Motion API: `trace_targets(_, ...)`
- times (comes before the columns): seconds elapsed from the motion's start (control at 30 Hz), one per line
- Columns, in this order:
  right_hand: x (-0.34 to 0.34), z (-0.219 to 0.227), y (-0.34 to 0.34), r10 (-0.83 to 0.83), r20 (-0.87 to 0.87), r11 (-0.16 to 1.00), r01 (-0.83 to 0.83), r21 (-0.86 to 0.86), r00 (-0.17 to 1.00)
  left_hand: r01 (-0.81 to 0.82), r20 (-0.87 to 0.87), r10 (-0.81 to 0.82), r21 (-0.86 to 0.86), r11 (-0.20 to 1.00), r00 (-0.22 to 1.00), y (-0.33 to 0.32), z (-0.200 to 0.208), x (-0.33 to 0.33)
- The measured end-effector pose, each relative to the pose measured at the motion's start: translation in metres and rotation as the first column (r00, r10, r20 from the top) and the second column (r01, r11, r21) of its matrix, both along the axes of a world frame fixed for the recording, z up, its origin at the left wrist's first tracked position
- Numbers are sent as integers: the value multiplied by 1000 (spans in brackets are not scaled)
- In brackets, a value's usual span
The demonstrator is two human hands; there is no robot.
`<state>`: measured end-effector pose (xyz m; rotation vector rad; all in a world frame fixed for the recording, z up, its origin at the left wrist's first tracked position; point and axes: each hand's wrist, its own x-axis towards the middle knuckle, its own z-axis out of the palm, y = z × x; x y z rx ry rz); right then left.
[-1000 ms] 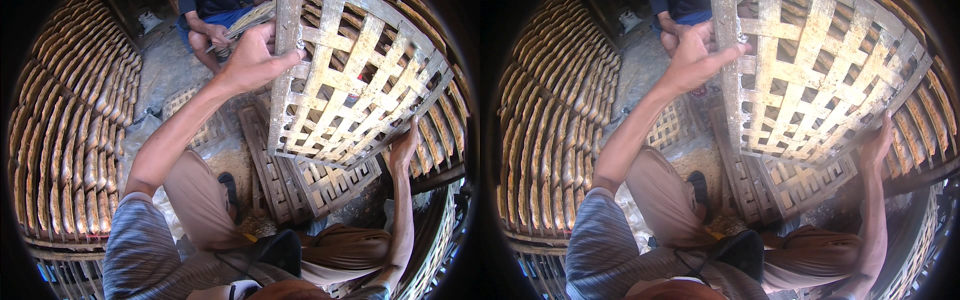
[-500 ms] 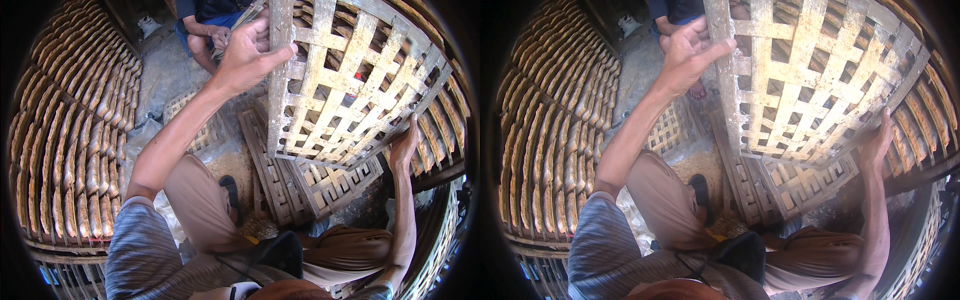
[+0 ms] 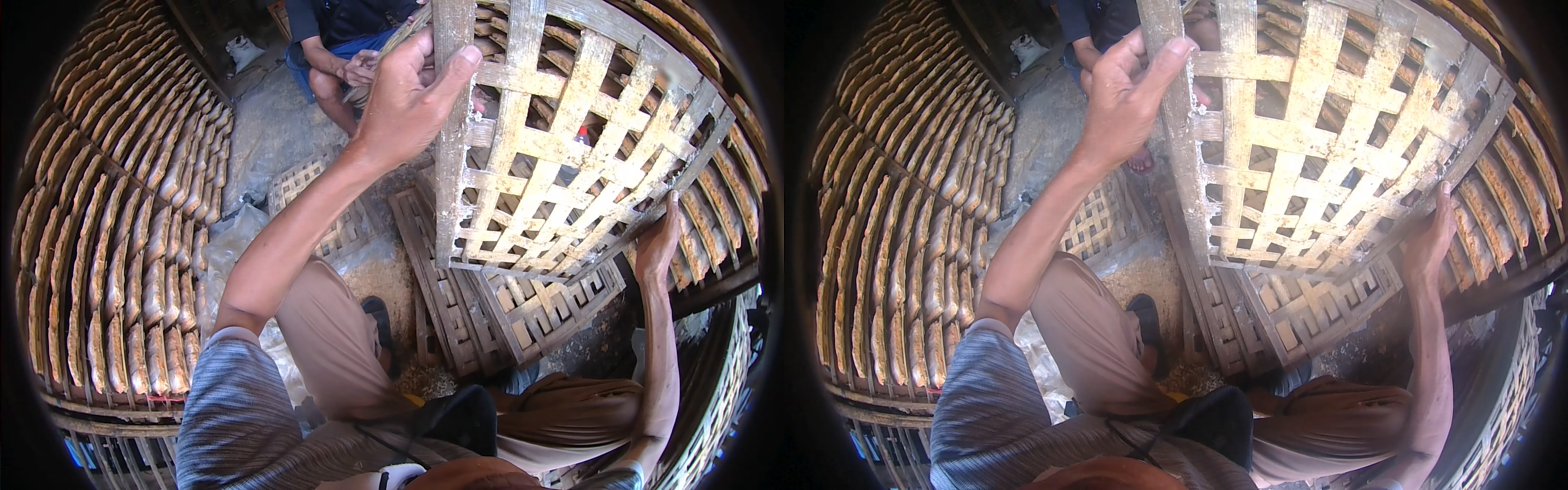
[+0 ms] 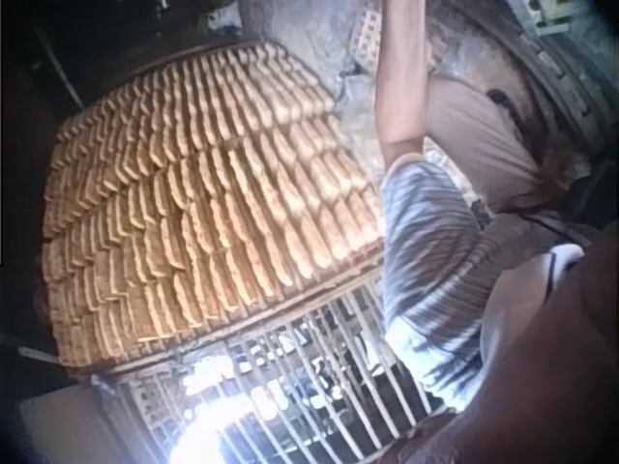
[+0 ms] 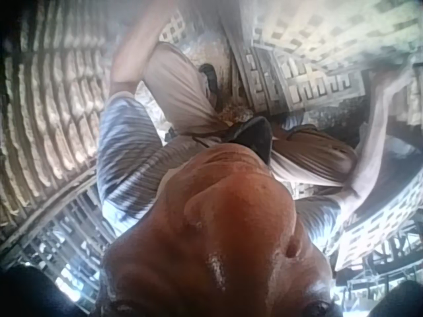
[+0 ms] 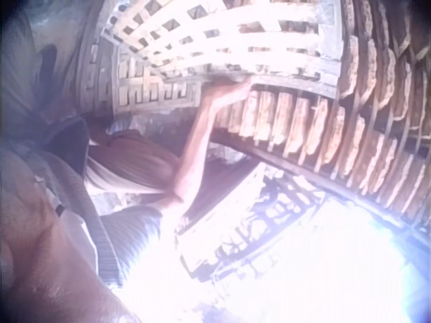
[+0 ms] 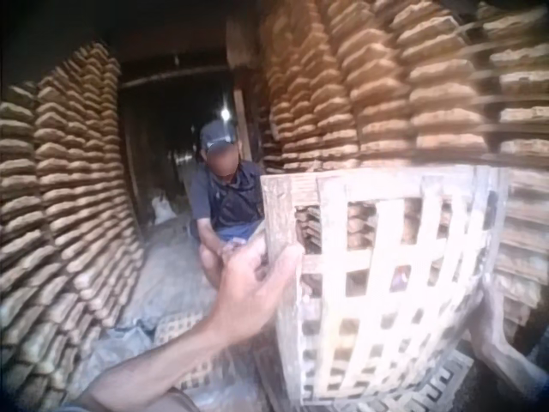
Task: The person sits on the floor and repairs a square wooden lattice frame by hand, pressing and adjusting the joints and slats. The person repeatedly lifts, turns, and aligns the frame while working on its edges and corners.
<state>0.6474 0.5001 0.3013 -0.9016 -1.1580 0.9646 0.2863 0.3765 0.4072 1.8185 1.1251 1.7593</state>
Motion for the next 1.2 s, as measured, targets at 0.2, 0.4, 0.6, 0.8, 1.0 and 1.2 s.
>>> trace_targets(0.2, 5, -6, 9, 14, 11, 1000, -14, -12, 1000, -86, -202, 101, 83, 993, 974, 4, -4, -13)
trace_targets(0.4, -2, 0, 2, 23, -9, 999, -23, -45, 1000, -116, -187, 93, -116, 986, 978, -9, 13, -16)
trace_targets(0.6, -4, 2, -1, 35, -23, 998, -36, -52, 999, -198, -355, 100, -253, 947, 929, -13, 3, -16)
trace_targets(0.8, 9, -6, 10, 103, -20, 990, -104, -99, 995, 110, -161, -133, -142, 984, 978, -8, -20, -26)
trace_targets(1.0, 10, -7, 6, 51, 3, 997, -51, -56, 999, -17, -232, -37, -228, 974, 972, -13, -20, -23)
trace_targets(1.2, 7, -12, 11, 49, -4, 999, -49, 12, 999, -201, -179, 160, -241, 950, 971, -7, -25, -4)
